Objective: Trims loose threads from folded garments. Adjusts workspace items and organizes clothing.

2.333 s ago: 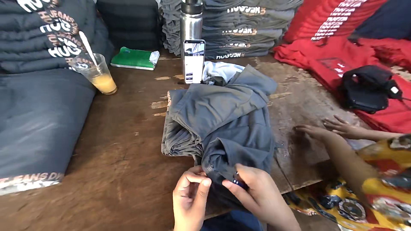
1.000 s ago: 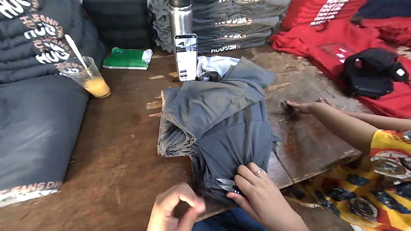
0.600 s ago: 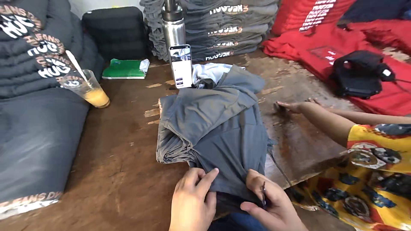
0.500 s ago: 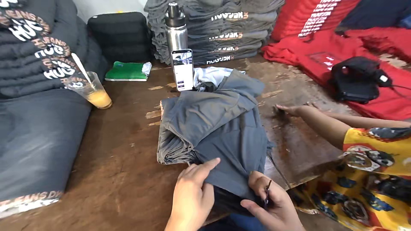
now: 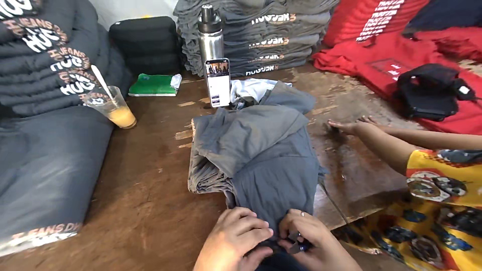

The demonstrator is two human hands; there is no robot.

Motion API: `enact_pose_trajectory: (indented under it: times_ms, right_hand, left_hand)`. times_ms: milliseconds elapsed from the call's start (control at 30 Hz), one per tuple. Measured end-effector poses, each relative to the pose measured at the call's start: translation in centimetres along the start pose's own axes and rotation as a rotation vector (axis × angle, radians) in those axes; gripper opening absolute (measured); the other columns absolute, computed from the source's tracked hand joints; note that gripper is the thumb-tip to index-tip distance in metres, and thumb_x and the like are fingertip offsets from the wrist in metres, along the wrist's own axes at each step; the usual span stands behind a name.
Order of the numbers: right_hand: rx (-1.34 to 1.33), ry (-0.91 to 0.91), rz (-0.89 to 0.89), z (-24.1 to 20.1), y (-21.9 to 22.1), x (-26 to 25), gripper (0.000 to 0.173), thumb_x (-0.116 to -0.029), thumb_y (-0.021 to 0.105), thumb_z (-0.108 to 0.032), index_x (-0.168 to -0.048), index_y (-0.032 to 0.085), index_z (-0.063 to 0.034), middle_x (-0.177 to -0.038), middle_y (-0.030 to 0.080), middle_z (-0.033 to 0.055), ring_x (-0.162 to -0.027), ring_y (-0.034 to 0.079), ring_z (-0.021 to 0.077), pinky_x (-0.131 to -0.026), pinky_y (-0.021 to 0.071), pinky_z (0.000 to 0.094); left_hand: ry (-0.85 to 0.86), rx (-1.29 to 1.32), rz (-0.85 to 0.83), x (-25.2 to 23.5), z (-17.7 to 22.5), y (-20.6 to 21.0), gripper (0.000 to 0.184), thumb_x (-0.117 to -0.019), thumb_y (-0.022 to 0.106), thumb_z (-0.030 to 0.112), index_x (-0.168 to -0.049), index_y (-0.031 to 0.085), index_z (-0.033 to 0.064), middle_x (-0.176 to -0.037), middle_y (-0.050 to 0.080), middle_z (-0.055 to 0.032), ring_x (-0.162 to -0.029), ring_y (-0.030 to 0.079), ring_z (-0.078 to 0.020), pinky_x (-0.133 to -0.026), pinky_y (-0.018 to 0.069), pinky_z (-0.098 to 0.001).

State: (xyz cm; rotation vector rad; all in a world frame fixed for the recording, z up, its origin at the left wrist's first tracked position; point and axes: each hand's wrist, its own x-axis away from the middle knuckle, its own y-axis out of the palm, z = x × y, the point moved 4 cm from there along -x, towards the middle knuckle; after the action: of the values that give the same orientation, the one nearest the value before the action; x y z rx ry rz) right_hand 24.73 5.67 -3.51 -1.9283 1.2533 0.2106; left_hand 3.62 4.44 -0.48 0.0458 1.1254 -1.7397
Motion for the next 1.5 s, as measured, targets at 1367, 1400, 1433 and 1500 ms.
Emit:
enact_pose_trajectory:
  times_ms: [1367, 1400, 1433, 1500]
  right_hand:
    - [0.045, -0.247, 0.272, -4.9, 3.1, -2.9, 0.019, -0.0949, 0.065, 0.001, -0.089, 0.05, -0.0095, -0.1, 0.065, 0.0057, -0.094, 0.064, 0.0128, -0.084, 0.055, 0.0215]
    - [0.007, -0.249, 0.252, -5.2, 3.2, -2.8, 0.019, -0.0955, 0.065, 0.001, -0.089, 0.05, -0.0096, -0.101, 0.065, 0.006, -0.095, 0.064, 0.0131, -0.085, 0.0551, 0.0219]
    - [-0.047, -0.253, 0.226, -5.5, 3.3, -2.7, 0.019, -0.0956, 0.064, 0.001, -0.089, 0.05, -0.0092, -0.102, 0.065, 0.0067, -0.097, 0.064, 0.0136, -0.087, 0.0553, 0.0226]
    - [-0.168, -0.257, 0.181, -6.1, 3.6, -2.6, 0.02, -0.094, 0.065, 0.004, -0.085, 0.051, -0.0072, -0.1, 0.065, 0.0091, -0.097, 0.065, 0.0158, -0.089, 0.0553, 0.0244]
  left_hand:
    - [-0.231, 0.37, 0.535, 2.2, 0.3, 2.7, 0.033, -0.084, 0.076, 0.0, -0.114, 0.076, 0.0142, -0.114, 0.069, 0.0013, -0.106, 0.065, -0.0022, -0.092, 0.0563, -0.0183]
    - [-0.233, 0.332, 0.54, 2.1, 0.4, 2.7, 0.028, -0.0849, 0.076, 0.002, -0.111, 0.076, 0.0132, -0.109, 0.069, 0.0011, -0.102, 0.064, -0.0008, -0.09, 0.0551, -0.0159]
    - [-0.24, 0.301, 0.547, 2.0, 0.4, 2.7, 0.023, -0.0863, 0.076, 0.003, -0.107, 0.077, 0.0124, -0.104, 0.069, 0.0009, -0.097, 0.064, 0.0002, -0.087, 0.0542, -0.0141]
    - [-0.254, 0.295, 0.567, 1.8, 0.3, 2.6, 0.012, -0.0903, 0.074, 0.006, -0.101, 0.078, 0.0106, -0.095, 0.069, 0.0005, -0.089, 0.064, 0.0007, -0.081, 0.054, -0.0124]
